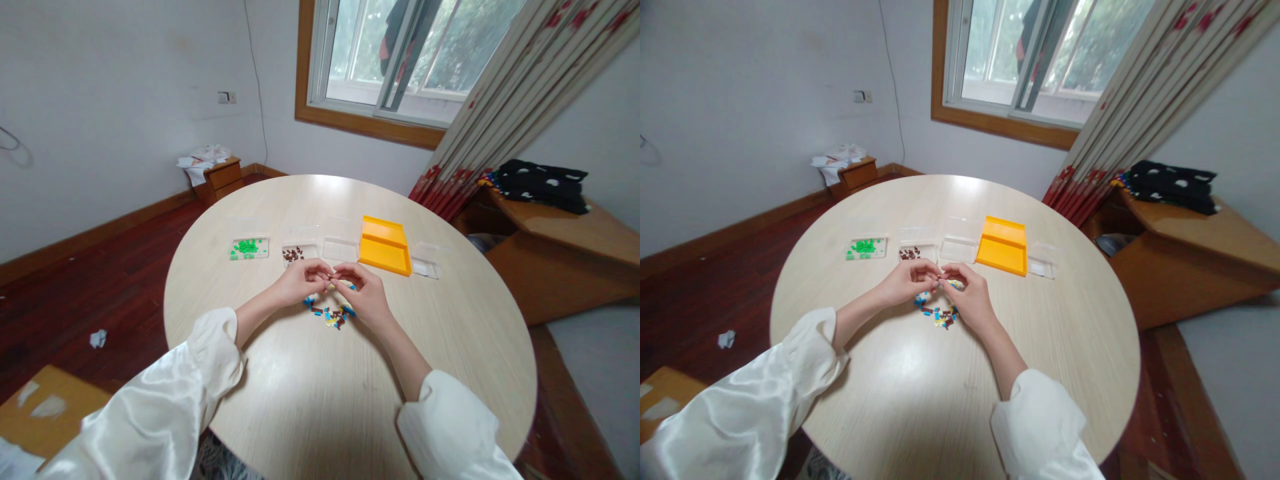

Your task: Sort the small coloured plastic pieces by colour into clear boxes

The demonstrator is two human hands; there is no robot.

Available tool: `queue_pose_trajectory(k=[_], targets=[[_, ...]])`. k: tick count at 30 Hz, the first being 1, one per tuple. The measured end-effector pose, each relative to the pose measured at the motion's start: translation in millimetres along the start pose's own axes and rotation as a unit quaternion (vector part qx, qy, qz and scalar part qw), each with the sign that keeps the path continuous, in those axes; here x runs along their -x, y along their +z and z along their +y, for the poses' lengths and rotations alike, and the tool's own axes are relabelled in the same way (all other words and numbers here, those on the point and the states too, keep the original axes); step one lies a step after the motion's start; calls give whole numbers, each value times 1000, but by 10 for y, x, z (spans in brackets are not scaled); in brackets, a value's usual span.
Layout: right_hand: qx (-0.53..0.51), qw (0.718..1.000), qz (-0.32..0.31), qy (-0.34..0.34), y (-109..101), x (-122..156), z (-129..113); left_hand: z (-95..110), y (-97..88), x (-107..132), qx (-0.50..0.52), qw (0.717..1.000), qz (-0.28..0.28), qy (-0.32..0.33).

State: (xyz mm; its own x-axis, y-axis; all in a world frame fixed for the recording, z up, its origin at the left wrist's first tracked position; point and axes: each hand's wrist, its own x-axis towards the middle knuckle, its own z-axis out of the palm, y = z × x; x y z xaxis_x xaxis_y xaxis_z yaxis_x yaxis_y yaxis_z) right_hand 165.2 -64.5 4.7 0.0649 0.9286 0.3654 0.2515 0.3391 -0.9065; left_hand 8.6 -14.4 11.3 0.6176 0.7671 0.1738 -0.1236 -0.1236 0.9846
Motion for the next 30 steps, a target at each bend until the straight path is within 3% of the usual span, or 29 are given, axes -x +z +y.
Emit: queue_pose_trajectory(k=[13, 16, 19, 21, 24, 27, 30], targets=[[-75, 996, 25, 51, 71, -2, 40, -86, -46, -21, -85, 995, 39, 22], [-38, 999, 22, 29, 52, -2, -4, -68, -92, -42, -101, 993, 48, 29], [68, 998, 2, -4, -11, -5, -66, -48, -214, -79, -139, 984, 97, 46], [136, 989, -53, -11, -64, -3, -103, -39, -324, -98, -195, 967, 152, 53], [194, 967, -166, 3, -127, 10, -132, -35, -473, -107, -335, 920, 197, 56], [246, 942, -229, 11, -152, 28, -132, -59, -567, -104, -438, 875, 199, 61], [281, 927, -248, -1, -153, 33, -111, -109, -620, -113, -481, 853, 190, 66]])
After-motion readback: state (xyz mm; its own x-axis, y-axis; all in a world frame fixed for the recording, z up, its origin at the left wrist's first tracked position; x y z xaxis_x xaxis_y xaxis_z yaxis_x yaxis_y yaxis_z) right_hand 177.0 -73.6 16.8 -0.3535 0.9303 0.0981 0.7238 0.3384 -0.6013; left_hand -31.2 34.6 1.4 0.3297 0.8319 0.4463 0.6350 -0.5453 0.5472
